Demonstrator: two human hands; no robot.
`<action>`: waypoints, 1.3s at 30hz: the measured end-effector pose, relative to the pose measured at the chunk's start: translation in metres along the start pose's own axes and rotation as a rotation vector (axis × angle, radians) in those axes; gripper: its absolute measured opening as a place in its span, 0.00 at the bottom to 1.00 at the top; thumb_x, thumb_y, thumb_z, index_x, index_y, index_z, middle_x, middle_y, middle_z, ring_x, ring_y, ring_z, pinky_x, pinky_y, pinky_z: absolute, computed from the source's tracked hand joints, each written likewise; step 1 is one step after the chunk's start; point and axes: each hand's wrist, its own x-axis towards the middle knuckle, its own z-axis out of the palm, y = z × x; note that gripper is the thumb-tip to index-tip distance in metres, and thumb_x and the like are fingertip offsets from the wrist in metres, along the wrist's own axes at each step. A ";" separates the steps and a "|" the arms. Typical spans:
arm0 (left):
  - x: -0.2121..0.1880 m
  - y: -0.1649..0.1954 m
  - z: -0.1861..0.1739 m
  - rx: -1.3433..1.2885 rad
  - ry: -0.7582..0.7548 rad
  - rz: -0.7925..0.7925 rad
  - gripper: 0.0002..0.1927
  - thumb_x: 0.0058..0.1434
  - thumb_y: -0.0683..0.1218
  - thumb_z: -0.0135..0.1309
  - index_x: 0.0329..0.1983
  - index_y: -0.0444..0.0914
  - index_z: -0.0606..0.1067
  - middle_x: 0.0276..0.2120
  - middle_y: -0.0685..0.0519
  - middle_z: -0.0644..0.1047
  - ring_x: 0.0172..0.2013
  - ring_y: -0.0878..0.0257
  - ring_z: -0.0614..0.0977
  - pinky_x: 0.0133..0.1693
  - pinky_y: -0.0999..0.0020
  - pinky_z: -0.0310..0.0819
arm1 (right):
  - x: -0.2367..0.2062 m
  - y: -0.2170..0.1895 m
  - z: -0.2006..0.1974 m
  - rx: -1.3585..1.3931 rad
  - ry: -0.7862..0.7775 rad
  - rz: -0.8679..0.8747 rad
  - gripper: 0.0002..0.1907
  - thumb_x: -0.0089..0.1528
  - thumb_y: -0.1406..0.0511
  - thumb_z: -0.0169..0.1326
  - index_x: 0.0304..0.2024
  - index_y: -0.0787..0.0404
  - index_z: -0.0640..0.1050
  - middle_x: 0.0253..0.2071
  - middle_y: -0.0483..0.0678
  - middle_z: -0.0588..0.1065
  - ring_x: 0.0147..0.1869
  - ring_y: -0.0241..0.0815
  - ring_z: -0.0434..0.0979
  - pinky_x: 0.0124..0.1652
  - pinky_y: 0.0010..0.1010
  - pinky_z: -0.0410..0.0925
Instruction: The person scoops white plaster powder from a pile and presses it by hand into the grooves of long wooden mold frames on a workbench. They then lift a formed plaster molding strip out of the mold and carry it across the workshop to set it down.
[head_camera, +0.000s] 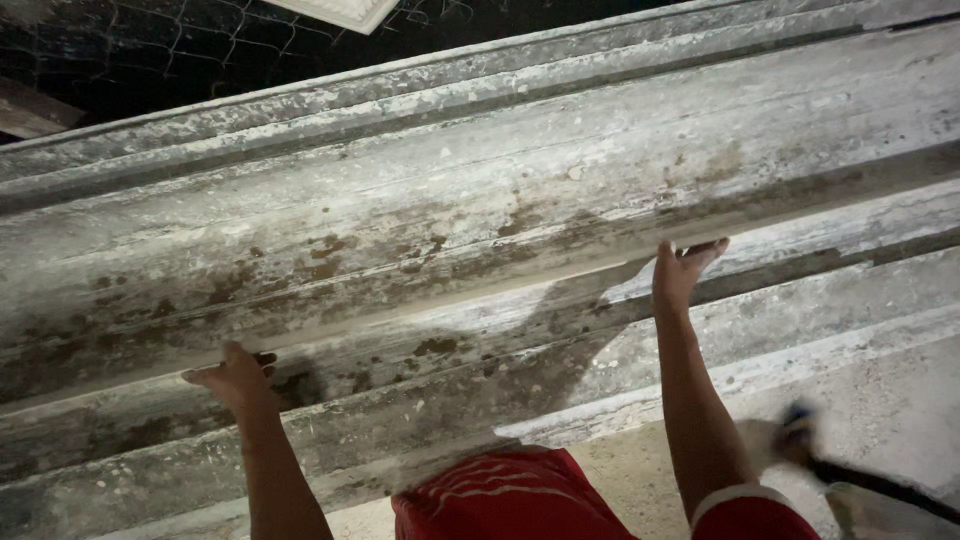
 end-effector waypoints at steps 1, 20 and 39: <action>0.006 -0.004 0.001 0.122 0.040 -0.040 0.45 0.75 0.49 0.46 0.79 0.34 0.30 0.62 0.23 0.64 0.46 0.45 0.80 0.43 0.56 0.84 | -0.001 0.005 -0.002 -0.026 0.024 0.007 0.56 0.65 0.73 0.53 0.76 0.67 0.25 0.82 0.67 0.39 0.84 0.61 0.46 0.77 0.46 0.49; -0.014 -0.013 -0.006 -0.001 0.042 0.116 0.38 0.72 0.43 0.43 0.75 0.27 0.38 0.65 0.25 0.57 0.57 0.38 0.72 0.52 0.59 0.65 | 0.134 -0.029 -0.100 0.120 0.395 0.105 0.25 0.59 0.78 0.50 0.60 0.69 0.70 0.53 0.51 0.77 0.50 0.40 0.76 0.49 0.28 0.69; -0.001 -0.024 -0.054 0.024 0.101 0.373 0.35 0.77 0.40 0.48 0.77 0.25 0.43 0.60 0.28 0.68 0.50 0.48 0.80 0.39 0.58 0.76 | 0.143 -0.055 -0.146 -0.063 0.305 -0.145 0.14 0.61 0.78 0.54 0.49 0.71 0.77 0.48 0.52 0.79 0.45 0.37 0.79 0.42 0.27 0.73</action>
